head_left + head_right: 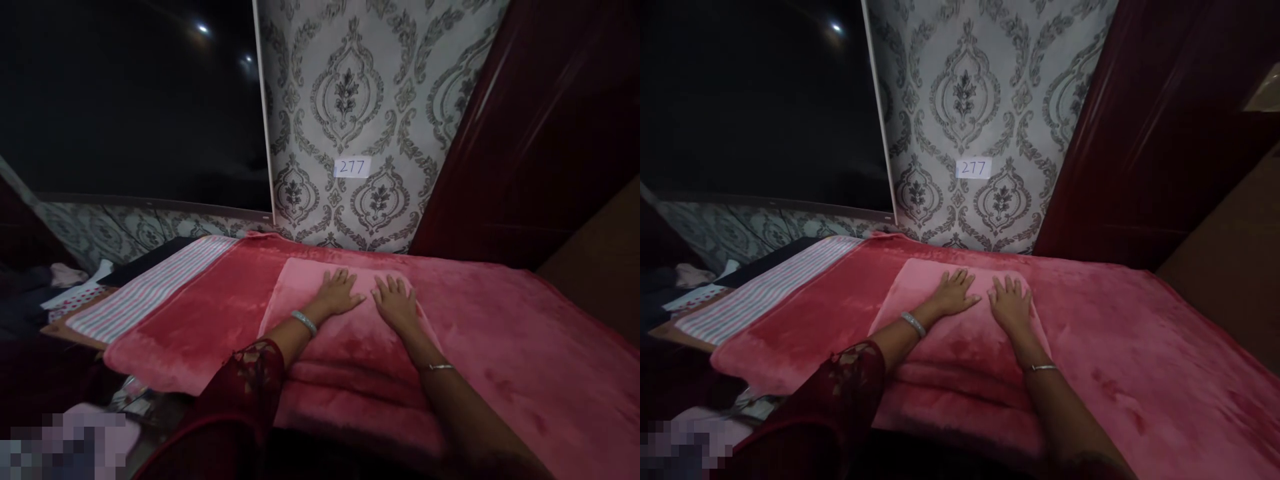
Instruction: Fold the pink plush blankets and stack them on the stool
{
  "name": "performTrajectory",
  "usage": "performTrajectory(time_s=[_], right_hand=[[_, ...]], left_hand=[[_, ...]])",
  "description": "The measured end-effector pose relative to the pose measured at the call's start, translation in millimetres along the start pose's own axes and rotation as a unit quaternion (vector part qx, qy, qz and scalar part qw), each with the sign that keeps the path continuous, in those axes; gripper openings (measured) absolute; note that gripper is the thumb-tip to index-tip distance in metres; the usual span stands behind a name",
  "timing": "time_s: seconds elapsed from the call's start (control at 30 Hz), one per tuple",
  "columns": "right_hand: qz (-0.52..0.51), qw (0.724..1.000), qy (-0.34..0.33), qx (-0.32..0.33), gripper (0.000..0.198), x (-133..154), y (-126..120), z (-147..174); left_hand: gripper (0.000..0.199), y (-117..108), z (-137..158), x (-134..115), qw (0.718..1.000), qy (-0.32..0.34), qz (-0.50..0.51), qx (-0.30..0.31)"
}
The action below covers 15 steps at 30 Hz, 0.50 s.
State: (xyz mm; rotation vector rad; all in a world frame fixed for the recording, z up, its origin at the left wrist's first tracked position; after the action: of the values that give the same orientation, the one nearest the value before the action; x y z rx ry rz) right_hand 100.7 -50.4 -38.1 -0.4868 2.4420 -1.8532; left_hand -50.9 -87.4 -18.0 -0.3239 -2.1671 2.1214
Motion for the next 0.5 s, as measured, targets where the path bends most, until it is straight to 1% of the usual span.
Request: performTrajectory(time_s=[0.07,0.13,0.2,0.3,0.37,0.43,0.5], right_hand=[[0.007,1.000,-0.008,-0.015,0.053,5.3,5.5,7.9],[0.006,1.000,-0.004,-0.013,0.053,4.3,7.5,11.0],[0.003,1.000,-0.003,-0.006,0.053,2.1,7.1,10.6],[0.000,1.000,0.000,-0.002,0.054,0.1,6.0,8.0],[-0.003,1.000,0.005,0.001,0.053,0.7,6.1,7.0],[-0.008,1.000,0.010,0.001,0.053,2.8,5.3,6.9],[-0.016,1.000,0.011,0.000,0.054,5.4,3.3,7.2]], left_hand=[[0.081,4.0,0.9,14.7,0.999,-0.005,-0.018,-0.033],[0.079,2.9,3.0,37.0,0.998,-0.039,-0.031,-0.028],[0.076,-3.1,6.7,67.3,0.995,-0.094,-0.035,-0.015],[0.072,-12.7,18.6,118.2,0.983,-0.179,-0.030,-0.016],[0.070,-12.6,29.5,147.1,0.974,-0.226,-0.022,-0.014],[0.069,-8.5,38.8,166.7,0.967,-0.255,-0.012,-0.009],[0.067,-4.9,43.2,176.8,0.965,-0.261,-0.006,-0.006]])
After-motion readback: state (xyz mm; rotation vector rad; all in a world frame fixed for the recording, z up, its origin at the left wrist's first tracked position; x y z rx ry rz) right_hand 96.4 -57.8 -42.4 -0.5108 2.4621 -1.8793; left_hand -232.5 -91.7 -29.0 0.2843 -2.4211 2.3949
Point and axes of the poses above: each hand's wrist, its own z-axis away from the middle knuckle, its own y-axis out of the palm, x = y × z, the point moved 6 cm from there along -z, towards the middle knuckle, and after that the axes turned 6 degrees about -z, right-handed, at the moved point
